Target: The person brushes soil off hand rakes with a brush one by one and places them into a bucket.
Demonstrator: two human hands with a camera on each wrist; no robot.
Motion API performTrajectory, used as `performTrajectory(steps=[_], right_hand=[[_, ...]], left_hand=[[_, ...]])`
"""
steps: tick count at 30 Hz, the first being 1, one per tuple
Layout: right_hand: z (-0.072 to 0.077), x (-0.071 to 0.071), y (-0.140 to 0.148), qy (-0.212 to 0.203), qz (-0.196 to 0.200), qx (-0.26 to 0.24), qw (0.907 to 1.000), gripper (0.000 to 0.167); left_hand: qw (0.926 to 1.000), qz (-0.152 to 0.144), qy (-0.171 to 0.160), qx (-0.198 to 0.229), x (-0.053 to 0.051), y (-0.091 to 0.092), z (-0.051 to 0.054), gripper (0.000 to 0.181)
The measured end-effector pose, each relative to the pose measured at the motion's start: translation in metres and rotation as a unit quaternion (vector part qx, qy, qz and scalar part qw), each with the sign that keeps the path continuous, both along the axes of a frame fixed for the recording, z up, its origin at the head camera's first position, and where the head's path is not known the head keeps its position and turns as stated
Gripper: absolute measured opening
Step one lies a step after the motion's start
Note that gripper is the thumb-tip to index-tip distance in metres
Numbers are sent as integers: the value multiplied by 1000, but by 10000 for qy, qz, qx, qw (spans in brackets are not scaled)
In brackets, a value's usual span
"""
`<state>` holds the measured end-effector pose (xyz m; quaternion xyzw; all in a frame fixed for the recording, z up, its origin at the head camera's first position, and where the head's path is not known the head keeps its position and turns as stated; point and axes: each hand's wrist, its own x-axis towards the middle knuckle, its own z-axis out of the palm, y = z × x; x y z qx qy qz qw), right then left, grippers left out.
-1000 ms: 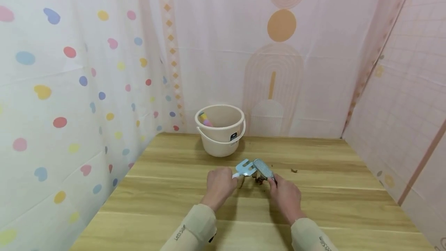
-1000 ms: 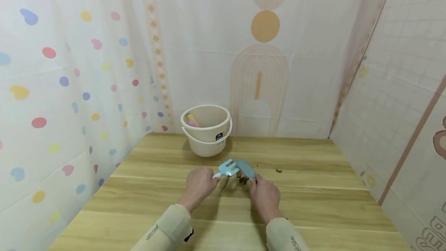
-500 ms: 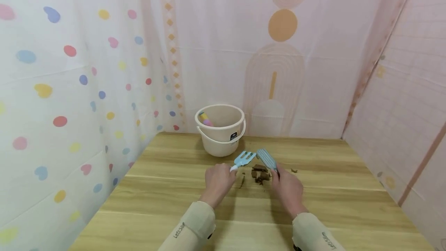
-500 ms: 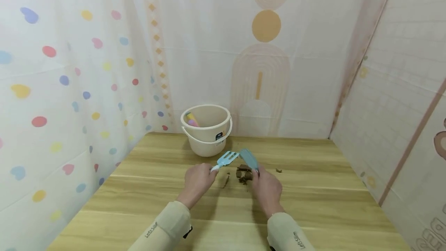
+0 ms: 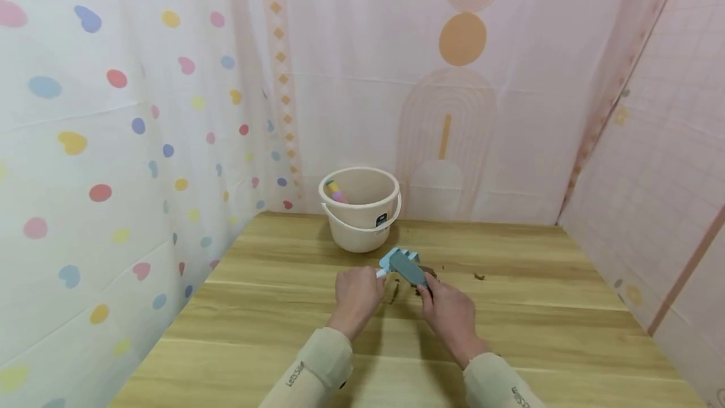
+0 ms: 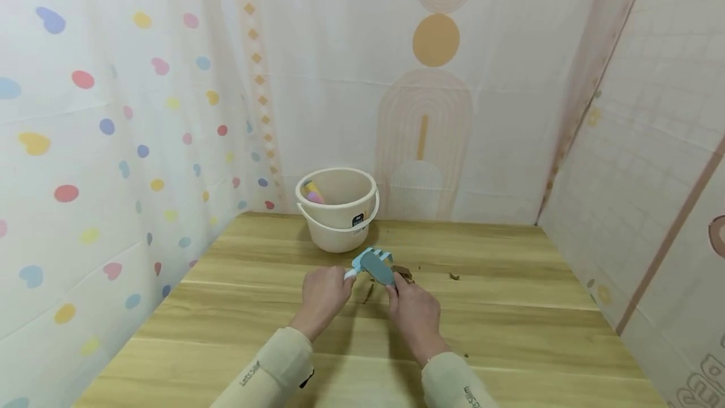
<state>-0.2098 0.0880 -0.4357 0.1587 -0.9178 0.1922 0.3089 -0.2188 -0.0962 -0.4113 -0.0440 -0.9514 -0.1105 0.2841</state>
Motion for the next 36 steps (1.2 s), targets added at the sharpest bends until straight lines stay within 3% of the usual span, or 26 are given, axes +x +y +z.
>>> performTrajectory(steps=[11, 19, 22, 25, 28, 33, 36], right_hand=[[-3, -1, 6, 26, -272, -111, 9996, 32], [-2, -5, 20, -570, -552, -415, 9960, 35], [0, -3, 16, -254, -334, -412, 9983, 33], [1, 1, 9, 151, -3, -148, 9998, 31], [-1, 4, 4, 349, 71, 121, 9993, 29], [-4, 3, 5, 333, -161, 178, 9992, 26], [-5, 0, 10, 66, -250, 86, 9996, 24]], left_hand=[[10000, -10, 16, 16, 2, 2, 1, 46], [9993, 45, -347, 128, 2, -2, -1, 48], [9989, 27, -449, 156, 1, -2, -2, 47], [9989, 29, -450, 141, 2, -1, -1, 47], [9989, -38, -437, 140, 3, 0, 1, 47], [9982, -32, -585, 114, 4, 2, 3, 46], [9979, -17, -650, 56, 6, 3, 3, 46]])
